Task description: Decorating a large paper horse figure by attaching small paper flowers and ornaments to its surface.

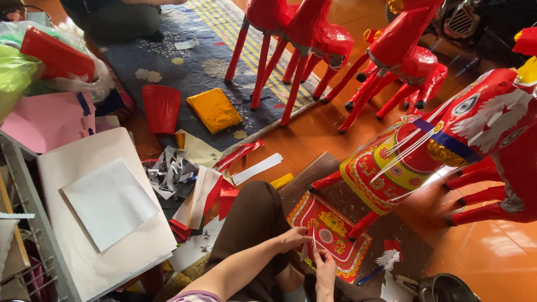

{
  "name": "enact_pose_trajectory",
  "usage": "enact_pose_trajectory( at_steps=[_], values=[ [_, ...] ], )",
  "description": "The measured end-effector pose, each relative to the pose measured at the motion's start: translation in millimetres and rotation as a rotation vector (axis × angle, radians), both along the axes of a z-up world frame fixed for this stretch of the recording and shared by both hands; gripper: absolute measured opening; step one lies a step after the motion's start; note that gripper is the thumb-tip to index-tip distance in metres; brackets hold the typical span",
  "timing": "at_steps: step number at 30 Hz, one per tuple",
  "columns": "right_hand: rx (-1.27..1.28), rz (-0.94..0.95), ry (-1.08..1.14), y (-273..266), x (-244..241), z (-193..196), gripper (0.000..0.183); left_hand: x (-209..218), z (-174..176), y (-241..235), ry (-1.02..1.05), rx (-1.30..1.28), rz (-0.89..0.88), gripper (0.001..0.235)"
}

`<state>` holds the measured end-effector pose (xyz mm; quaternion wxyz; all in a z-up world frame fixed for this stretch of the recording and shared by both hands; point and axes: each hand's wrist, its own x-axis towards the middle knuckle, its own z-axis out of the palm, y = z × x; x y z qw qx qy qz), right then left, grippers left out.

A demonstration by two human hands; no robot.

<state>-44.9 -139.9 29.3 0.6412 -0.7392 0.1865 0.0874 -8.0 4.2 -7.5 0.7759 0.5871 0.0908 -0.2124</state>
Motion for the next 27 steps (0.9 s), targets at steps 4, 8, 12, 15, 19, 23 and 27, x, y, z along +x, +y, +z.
enact_pose_trajectory(
  at_steps=[4,8,12,15,19,23,27],
  values=[
    [0.121,-0.046,-0.017,-9.0,6.1,-21.2,0.014,1.6,-3.2,-0.7,0.005,-0.061,0.007,0.018],
    [0.238,-0.079,-0.045,-14.8,10.7,-42.7,0.009,1.7,-1.9,-1.0,-0.001,-0.025,-0.007,0.017],
    [0.147,-0.065,-0.015,-8.6,4.5,-15.1,0.011,-7.5,25.7,6.1,0.0,-0.031,-0.004,0.021],
    [-0.039,0.009,0.078,17.9,-11.4,57.0,0.033,-6.3,15.1,4.6,-0.046,-0.063,-0.007,0.016],
    [-0.191,0.152,-0.068,-0.7,0.5,-1.7,0.023,-1.4,-3.0,-0.9,-0.059,-0.074,-0.022,0.013],
    [-0.216,0.097,-0.091,-8.6,5.3,-15.3,0.017,1.0,-9.3,-1.9,-0.042,-0.123,-0.023,0.023],
    [-0.307,0.071,-0.139,-13.1,4.7,-20.6,0.021,0.4,-17.5,-2.6,-0.056,-0.111,-0.014,0.018]
  ],
)
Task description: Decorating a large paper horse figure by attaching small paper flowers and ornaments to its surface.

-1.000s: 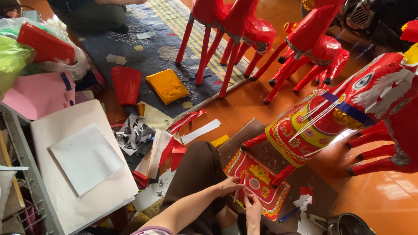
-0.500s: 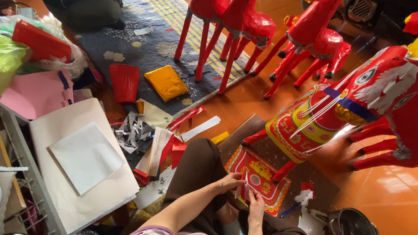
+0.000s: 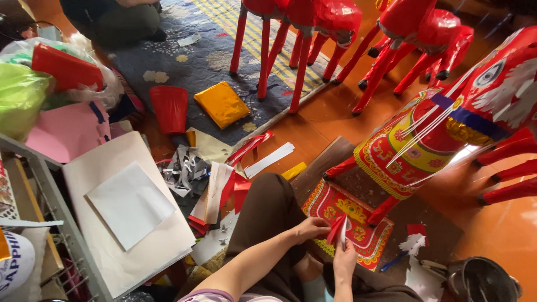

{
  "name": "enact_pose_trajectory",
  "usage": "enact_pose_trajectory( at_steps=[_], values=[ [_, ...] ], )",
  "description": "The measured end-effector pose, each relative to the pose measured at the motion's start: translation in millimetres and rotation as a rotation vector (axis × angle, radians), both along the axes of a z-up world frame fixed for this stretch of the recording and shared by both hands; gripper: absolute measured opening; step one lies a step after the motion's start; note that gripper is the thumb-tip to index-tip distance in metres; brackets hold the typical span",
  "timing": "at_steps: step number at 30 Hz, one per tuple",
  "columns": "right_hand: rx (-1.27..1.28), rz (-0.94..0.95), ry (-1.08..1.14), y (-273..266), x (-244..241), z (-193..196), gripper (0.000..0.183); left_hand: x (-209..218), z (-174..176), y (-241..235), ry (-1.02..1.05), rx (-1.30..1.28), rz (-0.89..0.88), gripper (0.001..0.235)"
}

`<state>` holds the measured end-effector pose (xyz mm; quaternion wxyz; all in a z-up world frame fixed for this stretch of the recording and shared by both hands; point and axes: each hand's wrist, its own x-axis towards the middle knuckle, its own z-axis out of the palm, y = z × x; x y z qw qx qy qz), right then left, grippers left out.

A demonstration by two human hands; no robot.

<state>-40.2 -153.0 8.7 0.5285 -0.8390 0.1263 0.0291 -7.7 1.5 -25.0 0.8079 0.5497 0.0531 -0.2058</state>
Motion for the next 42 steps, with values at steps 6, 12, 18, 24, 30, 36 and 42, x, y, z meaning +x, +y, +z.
enact_pose_trajectory(
  at_steps=[6,12,18,24,30,36,42],
  values=[
    [0.059,0.002,-0.034,3.5,-2.8,2.6,0.032,4.6,-27.5,-4.2,-0.001,0.009,0.019,0.007],
    [-0.003,0.0,-0.106,4.3,-10.0,23.1,0.024,4.6,-51.9,-5.5,-0.092,0.05,0.042,0.008],
    [-0.043,-0.076,-0.267,-5.8,-5.7,-8.3,0.011,5.0,-90.9,-15.2,-0.178,0.153,0.108,0.022],
    [-0.01,-0.09,-0.308,-4.5,-6.6,-23.2,0.008,-10.1,-46.1,-0.2,-0.173,0.245,0.081,0.021],
    [0.125,-0.202,-0.253,3.9,-9.1,-28.3,0.008,-12.1,-48.0,4.4,-0.11,0.336,0.031,0.017],
    [0.061,-0.129,-0.236,12.6,-9.2,1.2,0.008,-12.0,10.8,12.0,-0.155,0.479,-0.019,0.017],
    [0.008,-0.062,-0.184,16.1,-11.5,-7.0,0.034,-11.4,-9.0,10.9,-0.211,0.616,-0.006,0.013]
  ],
)
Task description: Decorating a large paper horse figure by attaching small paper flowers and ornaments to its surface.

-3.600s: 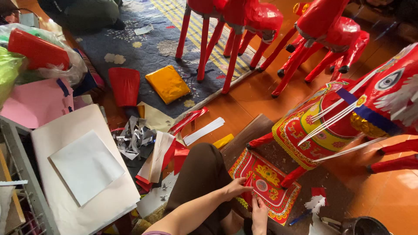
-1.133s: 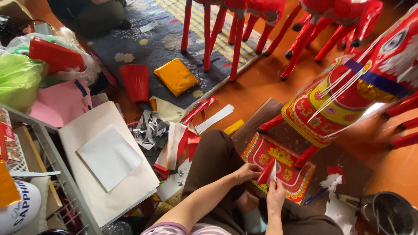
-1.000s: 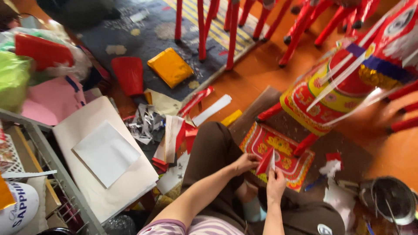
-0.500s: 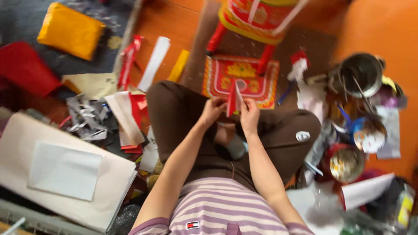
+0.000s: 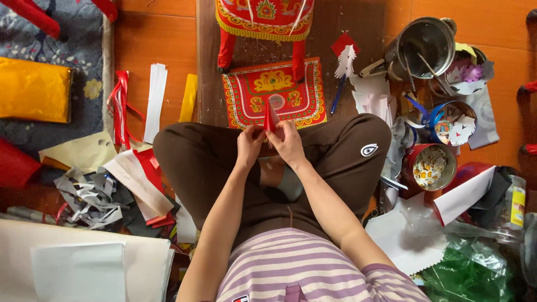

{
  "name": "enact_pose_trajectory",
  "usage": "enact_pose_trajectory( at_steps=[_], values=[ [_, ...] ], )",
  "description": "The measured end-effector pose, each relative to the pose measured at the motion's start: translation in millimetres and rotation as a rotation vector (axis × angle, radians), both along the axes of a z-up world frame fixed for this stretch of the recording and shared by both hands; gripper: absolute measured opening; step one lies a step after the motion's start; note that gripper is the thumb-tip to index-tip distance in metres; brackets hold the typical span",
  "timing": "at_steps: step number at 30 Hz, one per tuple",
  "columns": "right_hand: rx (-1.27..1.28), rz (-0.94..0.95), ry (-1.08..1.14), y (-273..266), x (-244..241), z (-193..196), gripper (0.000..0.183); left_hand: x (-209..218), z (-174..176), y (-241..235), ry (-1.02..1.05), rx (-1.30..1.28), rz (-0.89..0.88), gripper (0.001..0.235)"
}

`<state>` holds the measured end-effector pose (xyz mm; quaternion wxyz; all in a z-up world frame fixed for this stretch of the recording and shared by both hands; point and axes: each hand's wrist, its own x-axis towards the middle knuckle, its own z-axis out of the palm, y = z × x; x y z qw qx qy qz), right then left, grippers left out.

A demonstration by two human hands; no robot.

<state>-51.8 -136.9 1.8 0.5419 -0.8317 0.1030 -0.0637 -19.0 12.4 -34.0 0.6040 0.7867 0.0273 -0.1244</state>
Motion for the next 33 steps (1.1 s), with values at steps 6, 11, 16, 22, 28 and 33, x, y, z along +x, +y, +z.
enact_pose_trajectory(
  at_steps=[6,11,16,22,28,33],
  values=[
    [-0.004,-0.018,0.019,-2.0,2.0,-22.2,0.017,1.2,1.4,-0.1,0.017,-0.002,0.029,0.013],
    [0.042,-0.205,-0.044,-11.8,6.2,-11.7,0.006,2.5,-16.6,0.9,0.035,0.03,0.083,0.014],
    [0.273,-0.415,-0.003,-24.0,8.4,11.7,0.012,3.5,0.8,-2.4,0.027,0.133,0.212,0.039],
    [0.307,-0.331,0.03,-11.8,2.9,27.4,0.012,0.0,-23.7,-4.2,-0.431,0.467,0.088,0.009],
    [0.267,-0.115,0.057,-10.6,-4.4,18.2,0.009,-16.9,57.2,-9.1,-1.014,0.639,-0.047,0.062],
    [0.522,0.065,0.192,-8.1,-8.1,28.8,0.018,-20.4,25.2,3.4,-0.885,0.416,-0.193,0.018]
  ],
)
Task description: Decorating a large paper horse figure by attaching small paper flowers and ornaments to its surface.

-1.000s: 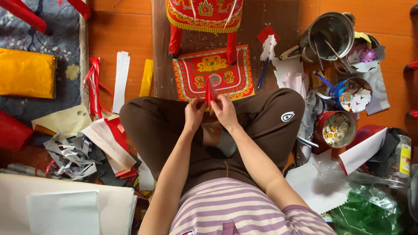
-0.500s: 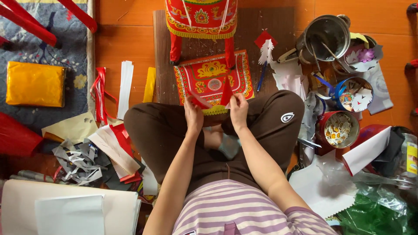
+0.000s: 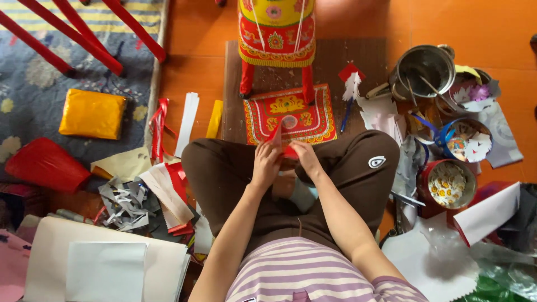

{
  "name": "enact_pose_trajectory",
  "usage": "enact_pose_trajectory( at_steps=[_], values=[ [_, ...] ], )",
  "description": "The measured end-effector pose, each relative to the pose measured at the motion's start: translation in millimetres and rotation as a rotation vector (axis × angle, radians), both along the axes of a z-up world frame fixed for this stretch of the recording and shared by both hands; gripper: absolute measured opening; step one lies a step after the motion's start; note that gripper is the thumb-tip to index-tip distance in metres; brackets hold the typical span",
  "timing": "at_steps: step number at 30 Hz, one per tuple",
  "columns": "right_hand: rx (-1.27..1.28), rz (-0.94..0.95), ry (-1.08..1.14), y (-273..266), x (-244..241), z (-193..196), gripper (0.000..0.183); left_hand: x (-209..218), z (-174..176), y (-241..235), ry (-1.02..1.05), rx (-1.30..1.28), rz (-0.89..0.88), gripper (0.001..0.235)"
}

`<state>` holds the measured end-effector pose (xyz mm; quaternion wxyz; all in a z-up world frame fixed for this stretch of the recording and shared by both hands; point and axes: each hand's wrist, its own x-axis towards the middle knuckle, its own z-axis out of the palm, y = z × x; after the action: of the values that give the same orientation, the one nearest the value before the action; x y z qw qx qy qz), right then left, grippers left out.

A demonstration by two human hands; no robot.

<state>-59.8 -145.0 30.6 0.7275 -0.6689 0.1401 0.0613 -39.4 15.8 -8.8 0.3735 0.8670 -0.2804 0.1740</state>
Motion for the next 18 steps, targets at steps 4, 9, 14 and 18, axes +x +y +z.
enact_pose_trajectory(
  at_steps=[4,9,14,18],
  values=[
    [-0.002,0.042,-0.087,-6.0,-4.9,39.1,0.029,-5.2,32.1,-0.3,0.355,-0.24,0.223,0.014],
    [0.384,0.099,0.196,3.5,1.4,0.7,0.024,-11.7,34.4,-0.5,0.649,-0.537,0.081,0.017],
    [0.449,0.054,0.141,-7.7,12.1,-28.6,0.017,-4.5,10.1,0.3,0.58,-0.367,0.135,0.02],
    [0.556,-0.072,0.145,-17.0,18.7,-50.7,0.011,-4.7,31.6,-5.0,0.544,-0.379,0.149,0.021]
  ],
)
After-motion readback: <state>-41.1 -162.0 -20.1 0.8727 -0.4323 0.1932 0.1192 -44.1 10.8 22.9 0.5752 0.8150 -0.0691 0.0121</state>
